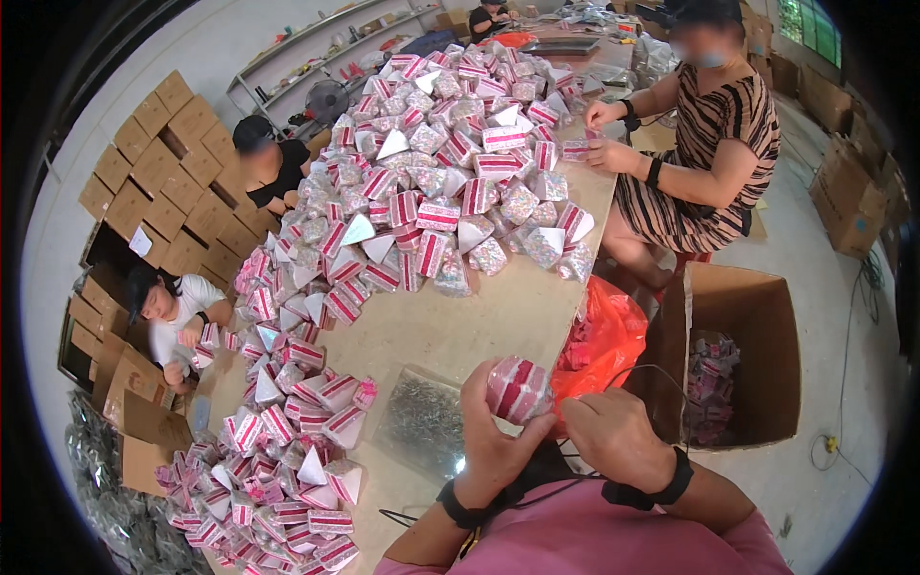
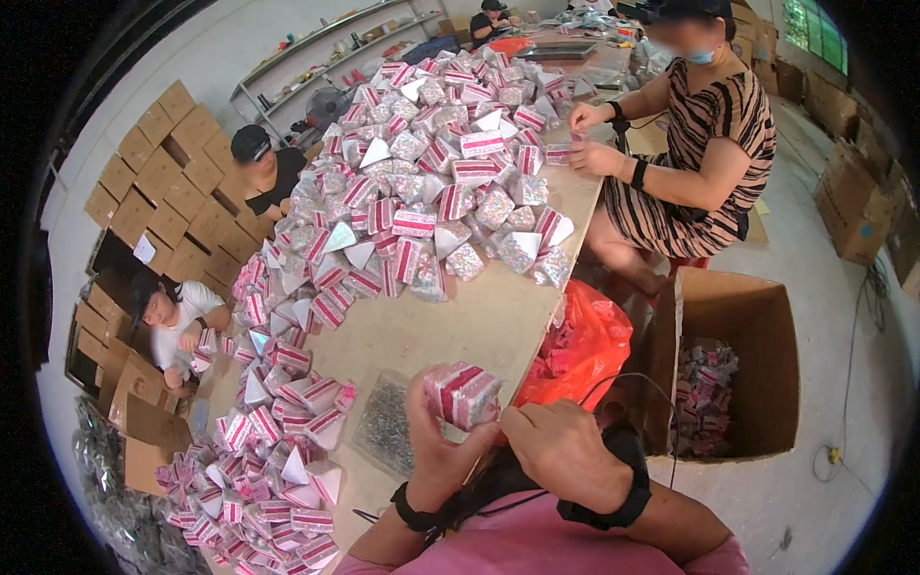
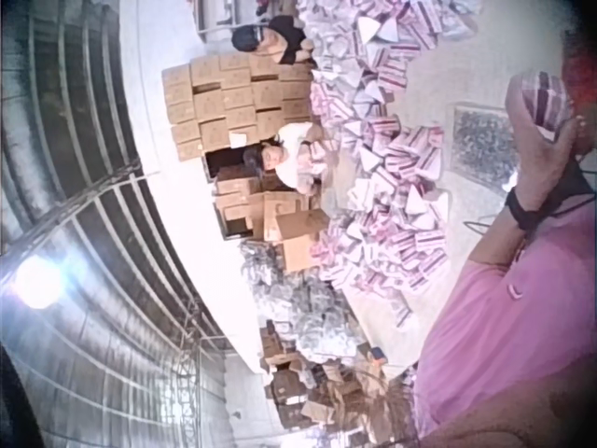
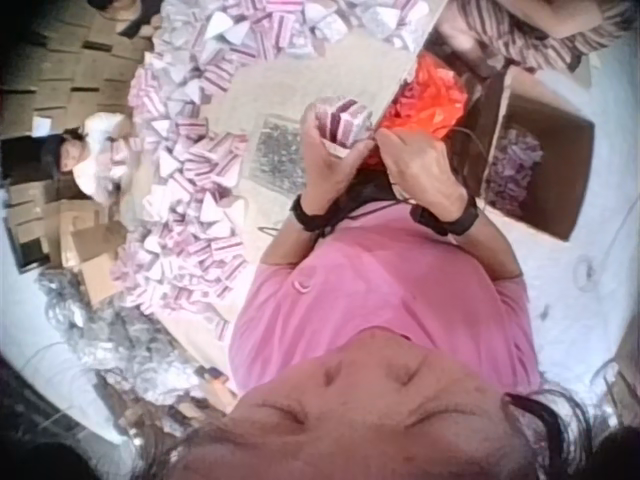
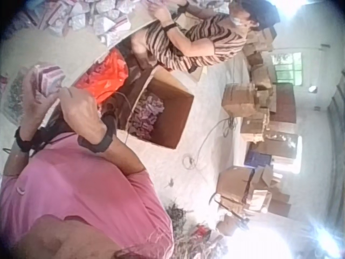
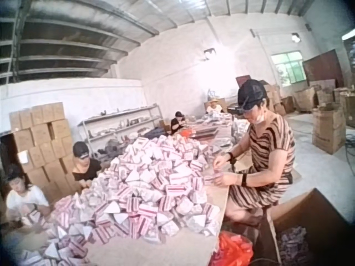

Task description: Packing small items into triangular pink and white bags at a production table.

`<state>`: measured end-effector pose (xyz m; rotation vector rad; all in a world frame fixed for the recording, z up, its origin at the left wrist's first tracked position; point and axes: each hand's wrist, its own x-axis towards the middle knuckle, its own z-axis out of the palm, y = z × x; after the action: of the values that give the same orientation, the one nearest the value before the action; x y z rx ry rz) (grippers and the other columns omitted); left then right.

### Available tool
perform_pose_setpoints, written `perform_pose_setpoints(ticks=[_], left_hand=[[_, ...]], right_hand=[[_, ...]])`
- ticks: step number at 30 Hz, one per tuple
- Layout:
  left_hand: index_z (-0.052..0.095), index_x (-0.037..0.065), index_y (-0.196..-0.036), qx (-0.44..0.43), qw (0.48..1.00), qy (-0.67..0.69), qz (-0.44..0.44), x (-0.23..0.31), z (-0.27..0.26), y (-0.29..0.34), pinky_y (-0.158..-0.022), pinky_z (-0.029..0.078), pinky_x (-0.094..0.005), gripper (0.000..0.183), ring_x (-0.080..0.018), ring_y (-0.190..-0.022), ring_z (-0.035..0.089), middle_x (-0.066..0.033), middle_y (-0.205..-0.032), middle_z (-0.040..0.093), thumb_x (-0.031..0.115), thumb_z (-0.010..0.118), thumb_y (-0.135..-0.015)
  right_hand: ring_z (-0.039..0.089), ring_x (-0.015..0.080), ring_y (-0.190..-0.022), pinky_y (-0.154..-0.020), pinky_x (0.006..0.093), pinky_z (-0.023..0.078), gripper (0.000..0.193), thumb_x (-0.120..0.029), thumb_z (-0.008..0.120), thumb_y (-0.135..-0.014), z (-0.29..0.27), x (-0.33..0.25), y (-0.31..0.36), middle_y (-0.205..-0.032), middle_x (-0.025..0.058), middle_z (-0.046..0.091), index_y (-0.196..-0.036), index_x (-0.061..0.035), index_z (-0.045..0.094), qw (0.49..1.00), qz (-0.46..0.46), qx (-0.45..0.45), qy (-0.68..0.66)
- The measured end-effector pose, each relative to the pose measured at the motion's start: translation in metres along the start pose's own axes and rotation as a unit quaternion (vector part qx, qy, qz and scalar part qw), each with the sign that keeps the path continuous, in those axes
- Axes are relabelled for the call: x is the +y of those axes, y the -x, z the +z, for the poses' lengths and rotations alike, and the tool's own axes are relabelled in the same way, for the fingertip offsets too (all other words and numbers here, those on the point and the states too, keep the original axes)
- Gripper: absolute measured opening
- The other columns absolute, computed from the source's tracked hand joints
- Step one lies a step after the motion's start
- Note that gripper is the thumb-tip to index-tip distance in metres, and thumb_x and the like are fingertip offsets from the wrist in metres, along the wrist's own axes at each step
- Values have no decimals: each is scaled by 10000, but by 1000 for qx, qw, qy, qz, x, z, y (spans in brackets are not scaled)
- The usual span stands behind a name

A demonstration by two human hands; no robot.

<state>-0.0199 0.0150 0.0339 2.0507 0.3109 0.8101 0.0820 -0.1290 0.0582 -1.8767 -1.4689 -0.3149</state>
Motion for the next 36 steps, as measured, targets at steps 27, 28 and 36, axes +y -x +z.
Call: perform_pose_setpoints(ticks=[27,28,36], left_hand=[[253,-69,-1380,-82,996,9,-39,1,-7,-2,-1004,359,-369,876,-286,-1197,455,-214,-1278,437,212,761,-723],[258,-68,-1378,-80,996,5,-41,1,-8,-2,-1003,359,-372,873,-290,-1195,456,-214,-1270,442,210,761,-720],[248,-51,-1397,-125,986,84,-72,-15,-7,-2,-1003,371,-360,901,-268,-1196,461,-191,-1291,443,187,772,-704]], right_hand=[[585,317,-593,-511,417,455,90,-92,571,-795,-21,2,-16,-651,117,539,-776,-27,512,991,2,-105,-83],[586,319,-595,-512,418,455,91,-94,571,-795,-22,2,-17,-652,119,540,-776,-26,513,991,4,-108,-80],[583,329,-584,-500,429,446,88,-103,566,-805,-25,3,-20,-653,124,550,-809,-29,519,988,1,-125,-87]])
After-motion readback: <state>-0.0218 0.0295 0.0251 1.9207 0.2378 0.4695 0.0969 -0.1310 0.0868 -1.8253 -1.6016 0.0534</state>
